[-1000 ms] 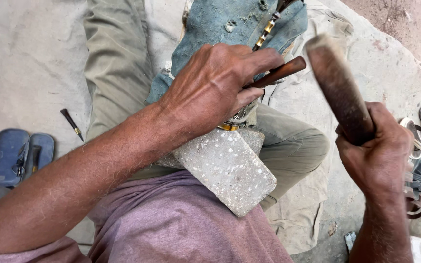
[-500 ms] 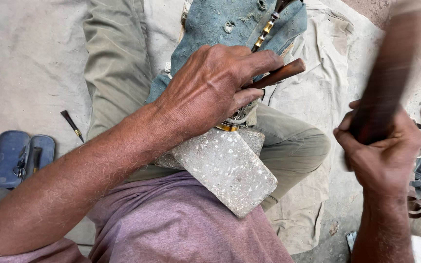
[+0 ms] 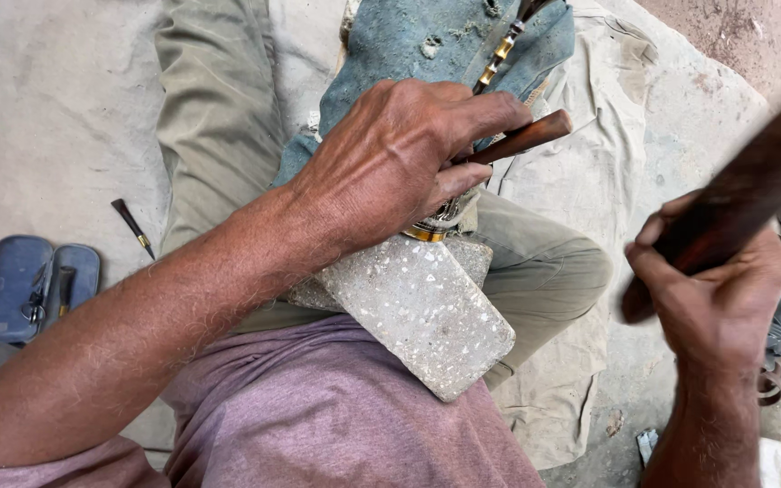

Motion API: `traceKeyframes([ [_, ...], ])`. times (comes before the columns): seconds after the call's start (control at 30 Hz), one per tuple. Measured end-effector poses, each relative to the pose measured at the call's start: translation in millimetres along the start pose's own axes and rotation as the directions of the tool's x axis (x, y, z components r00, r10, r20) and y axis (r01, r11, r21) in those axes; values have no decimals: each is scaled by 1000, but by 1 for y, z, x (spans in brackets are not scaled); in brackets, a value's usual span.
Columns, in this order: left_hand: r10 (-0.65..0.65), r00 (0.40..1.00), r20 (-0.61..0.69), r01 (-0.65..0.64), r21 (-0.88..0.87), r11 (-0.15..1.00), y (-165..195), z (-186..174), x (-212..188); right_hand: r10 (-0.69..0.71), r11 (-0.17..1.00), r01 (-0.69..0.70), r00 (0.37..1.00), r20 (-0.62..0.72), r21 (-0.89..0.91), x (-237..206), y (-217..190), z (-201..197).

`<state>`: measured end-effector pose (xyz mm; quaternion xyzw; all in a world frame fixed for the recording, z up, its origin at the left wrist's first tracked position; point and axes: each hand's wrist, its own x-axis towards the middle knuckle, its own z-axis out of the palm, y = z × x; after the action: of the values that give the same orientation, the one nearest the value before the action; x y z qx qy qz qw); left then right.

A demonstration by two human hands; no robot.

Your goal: The person sits on the ground with an ornate brass bell-shaped object resting on a stone block. They hold a wooden peg and a punch against the object and repeatedly strike the punch with a wooden mallet, occasionally repositioning and rotating the bell to work different areas.

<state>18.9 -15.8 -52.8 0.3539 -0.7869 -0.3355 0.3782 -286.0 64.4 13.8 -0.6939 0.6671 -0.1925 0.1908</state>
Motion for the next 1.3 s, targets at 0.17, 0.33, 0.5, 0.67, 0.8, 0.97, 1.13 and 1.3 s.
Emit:
traceKeyframes([
  [0.17, 71, 996, -51, -74, -47, 996, 2, -7, -1, -52, 993, 62, 994, -98, 101, -8, -15, 1],
  [0.33, 28, 998, 51, -26, -39, 999, 0, -10, -1, 176, 881, -116, 980, -91, 458, -5, -21, 2],
  [0.5, 15, 996, 92, -10, -54, 999, -3, -11, -1, -116, 984, 109, 992, -43, -143, -1, -20, 7],
  [0.67, 5, 999, 53, -1, -79, 997, -6, -6, -2, 202, 935, -171, 977, -71, 309, -5, -27, 6],
  [0.8, 66, 995, 70, -61, -73, 995, -6, -7, -4, -42, 999, 39, 994, -98, -32, -4, -27, 2],
  [0.97, 55, 997, 60, -52, -45, 998, 2, -8, 1, -6, 996, -2, 997, -81, -93, -6, -22, 7],
  [1.13, 57, 996, 67, -55, -36, 998, -2, -3, -3, -79, 930, 72, 997, -5, -359, -12, -21, 16],
  [1.3, 6, 997, 78, -8, 22, 1000, 9, -10, -2, 180, 969, -175, 984, 13, -175, -9, -16, 14],
])
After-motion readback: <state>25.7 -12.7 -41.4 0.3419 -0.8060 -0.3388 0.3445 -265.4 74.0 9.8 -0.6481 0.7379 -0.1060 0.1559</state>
